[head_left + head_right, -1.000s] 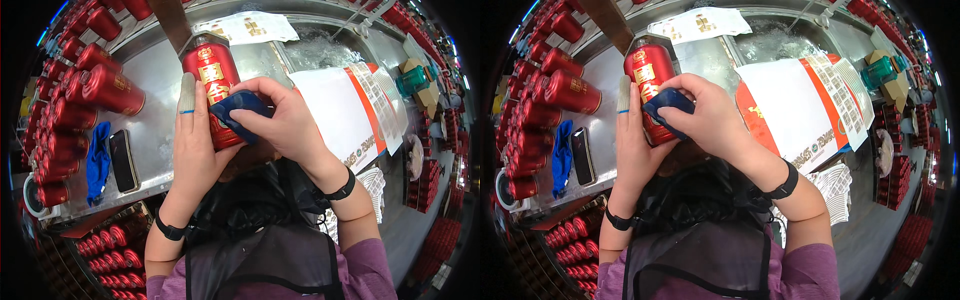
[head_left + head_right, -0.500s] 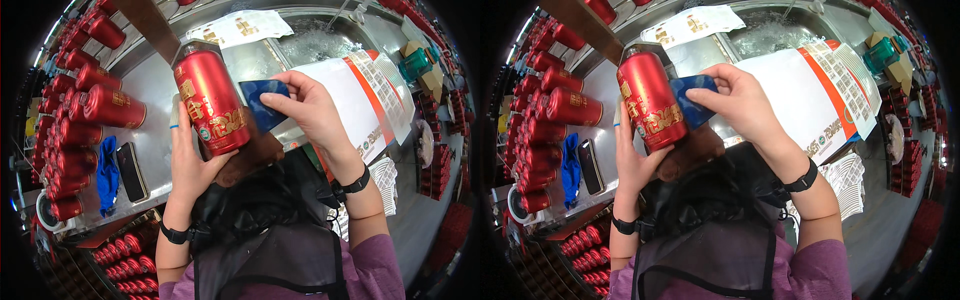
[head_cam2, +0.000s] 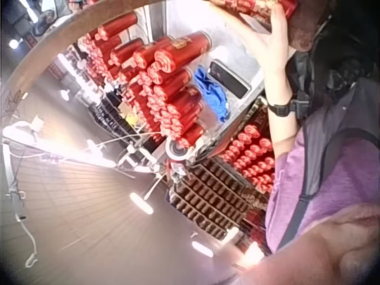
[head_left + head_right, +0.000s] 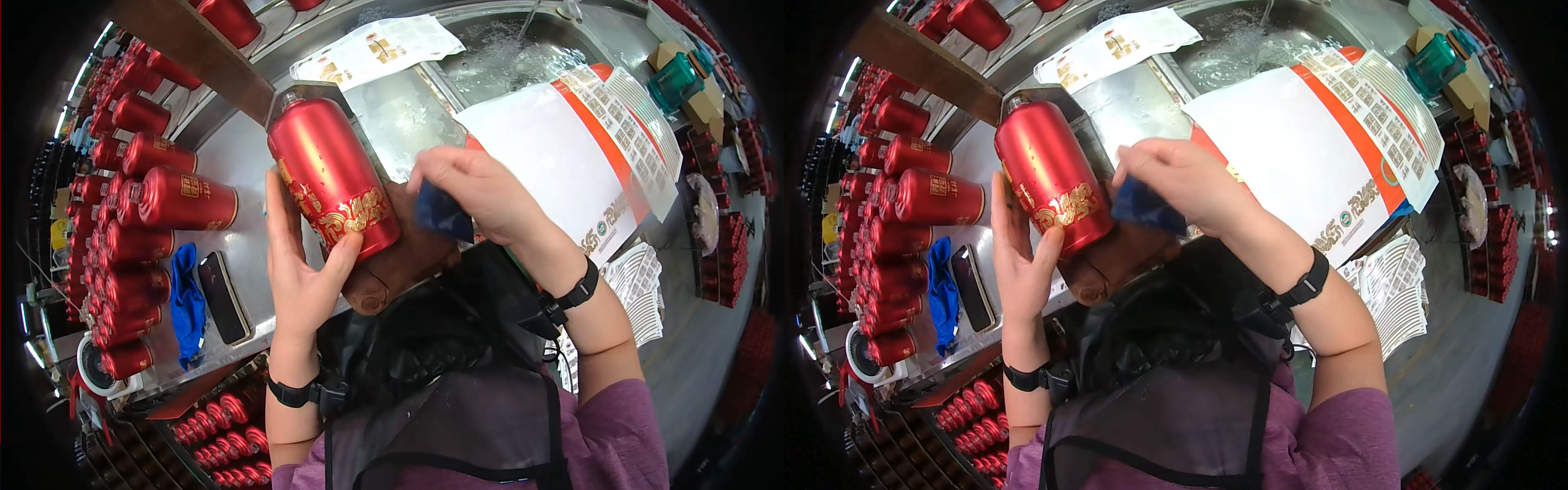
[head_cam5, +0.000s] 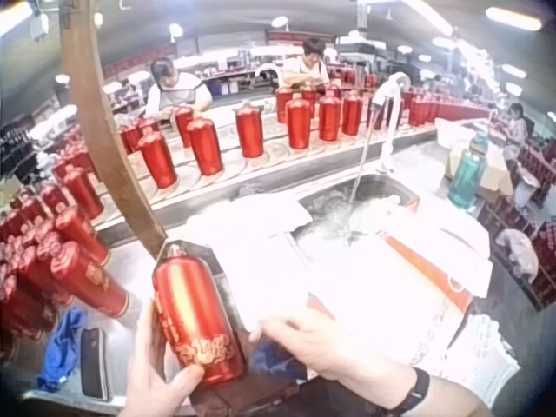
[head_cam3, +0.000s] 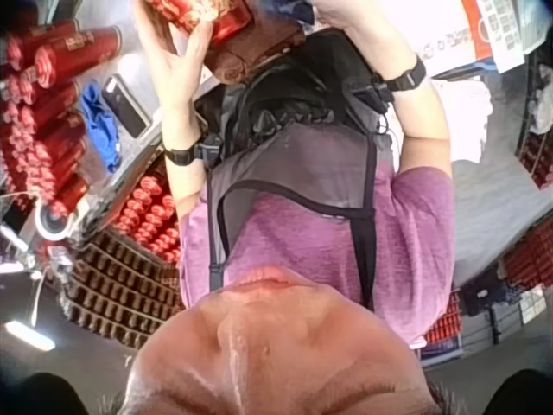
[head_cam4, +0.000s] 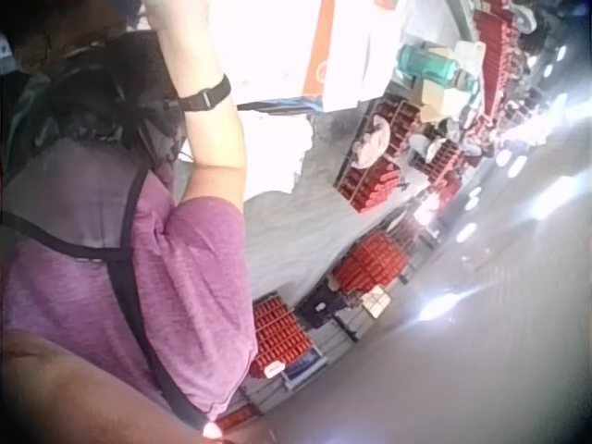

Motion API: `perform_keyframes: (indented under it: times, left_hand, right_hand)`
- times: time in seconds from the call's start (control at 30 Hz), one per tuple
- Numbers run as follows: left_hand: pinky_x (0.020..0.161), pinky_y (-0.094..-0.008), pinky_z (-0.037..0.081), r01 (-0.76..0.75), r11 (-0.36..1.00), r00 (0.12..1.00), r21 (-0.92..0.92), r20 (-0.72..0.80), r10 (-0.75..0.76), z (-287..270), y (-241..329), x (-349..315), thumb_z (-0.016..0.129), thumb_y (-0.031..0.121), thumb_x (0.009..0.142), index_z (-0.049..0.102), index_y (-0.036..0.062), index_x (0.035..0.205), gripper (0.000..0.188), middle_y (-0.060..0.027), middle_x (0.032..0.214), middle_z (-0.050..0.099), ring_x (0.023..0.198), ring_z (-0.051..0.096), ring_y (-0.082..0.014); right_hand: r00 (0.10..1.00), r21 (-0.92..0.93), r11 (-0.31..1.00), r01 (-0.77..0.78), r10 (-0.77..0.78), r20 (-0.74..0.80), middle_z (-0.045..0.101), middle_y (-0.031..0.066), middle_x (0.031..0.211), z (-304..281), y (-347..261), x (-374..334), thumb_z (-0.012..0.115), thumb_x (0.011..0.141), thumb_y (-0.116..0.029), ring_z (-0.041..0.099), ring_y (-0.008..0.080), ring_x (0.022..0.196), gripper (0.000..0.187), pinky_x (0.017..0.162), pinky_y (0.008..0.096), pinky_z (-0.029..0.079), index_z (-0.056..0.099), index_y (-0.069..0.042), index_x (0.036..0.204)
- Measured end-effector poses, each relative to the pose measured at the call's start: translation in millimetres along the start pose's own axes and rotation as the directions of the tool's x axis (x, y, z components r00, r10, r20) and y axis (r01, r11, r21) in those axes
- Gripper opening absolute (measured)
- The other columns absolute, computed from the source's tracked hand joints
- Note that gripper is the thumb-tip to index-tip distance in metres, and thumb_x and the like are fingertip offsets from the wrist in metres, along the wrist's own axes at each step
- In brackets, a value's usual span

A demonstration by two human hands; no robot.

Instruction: Applying gold-colored decorative labels and stickers to red liquor bottles on a production line.

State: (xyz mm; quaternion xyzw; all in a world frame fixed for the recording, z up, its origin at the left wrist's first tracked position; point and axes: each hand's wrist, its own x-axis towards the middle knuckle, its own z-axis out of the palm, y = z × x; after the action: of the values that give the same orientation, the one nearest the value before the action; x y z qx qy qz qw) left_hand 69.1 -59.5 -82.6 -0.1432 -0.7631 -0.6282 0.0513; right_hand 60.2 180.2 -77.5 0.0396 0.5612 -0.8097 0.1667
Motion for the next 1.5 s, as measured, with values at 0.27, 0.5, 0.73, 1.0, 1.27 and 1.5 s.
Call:
perform_keyframes:
  times: [0.27,0.5,0.73,1.0,1.27,1.5]
  left_hand:
    - [0.107,-0.0372,0.039,0.083,0.984,0.997,0.156,-0.022,-0.08,9.1,14.2,8.5,0.076,0.011,0.084,0.018,-0.0071,0.153,0.091,-0.0216,0.14,0.045,0.126,0.051,-0.0266]
    - [0.107,-0.0372,0.04,0.073,0.981,0.997,0.178,-0.024,-0.069,10.1,11.6,8.4,0.075,0.011,0.086,0.017,-0.0071,0.153,0.09,-0.022,0.139,0.047,0.125,0.052,-0.0271]
    - [0.105,-0.0371,0.041,0.068,0.978,0.997,0.195,-0.043,-0.061,12.2,11.4,8.6,0.074,0.014,0.088,0.019,-0.006,0.153,0.087,-0.023,0.14,0.047,0.125,0.053,-0.0271]
    - [0.105,-0.0356,0.041,0.08,0.978,0.996,0.192,-0.053,-0.071,13.9,12.0,8.4,0.07,0.014,0.092,0.019,-0.0054,0.153,0.082,-0.0232,0.14,0.047,0.127,0.052,-0.0262]
    - [0.107,-0.0353,0.04,0.096,0.994,0.995,-0.05,0.0,-0.096,6.0,4.4,6.2,0.065,0.007,0.094,0.015,-0.0036,0.155,0.079,-0.0201,0.144,0.045,0.128,0.051,-0.0234]
    - [0.106,-0.0346,0.041,0.137,0.961,0.99,-0.24,0.001,-0.141,9.8,8.5,11.2,0.066,0.005,0.092,0.016,-0.0026,0.155,0.081,-0.0178,0.143,0.046,0.126,0.051,-0.0219]
  right_hand:
    - [0.989,-0.306,0.952,0.012,0.033,0.143,0.059,-0.003,0.078,17.3,11.9,12.3,0.076,0.088,-0.02,0.053,0.0021,0.071,0.059,0.061,0.0187,0.04,0.05,0.004,0.136]
    - [0.992,-0.24,0.97,-0.039,0.066,0.108,0.061,-0.001,0.076,18.7,11.7,14.1,0.079,0.085,-0.026,0.054,0.004,0.068,0.066,0.06,0.0198,0.042,0.051,0.007,0.133]
    - [0.996,-0.219,0.975,-0.019,0.037,0.08,0.062,0.0014,0.074,20.1,13.2,14.8,0.08,0.083,-0.035,0.055,0.0068,0.067,0.07,0.059,0.0222,0.044,0.053,0.009,0.13]
    - [0.999,-0.294,0.955,-0.029,0.034,0.012,0.058,-0.0043,0.075,25.9,15.9,13.5,0.068,0.095,-0.027,0.051,0.0013,0.066,0.043,0.059,0.0188,0.041,0.059,0.0,0.127]
    - [0.999,0.038,0.998,-0.053,0.053,0.005,0.066,0.002,0.092,-5.0,1.2,6.0,0.057,0.1,-0.018,0.063,0.0063,0.08,0.033,0.072,0.0203,0.052,0.057,-0.001,0.128]
    - [1.0,-0.053,0.998,0.016,-0.015,0.016,0.065,0.0033,0.104,-7.8,-5.5,2.0,0.063,0.096,-0.008,0.061,0.007,0.095,0.031,0.083,0.0208,0.05,0.058,-0.001,0.125]
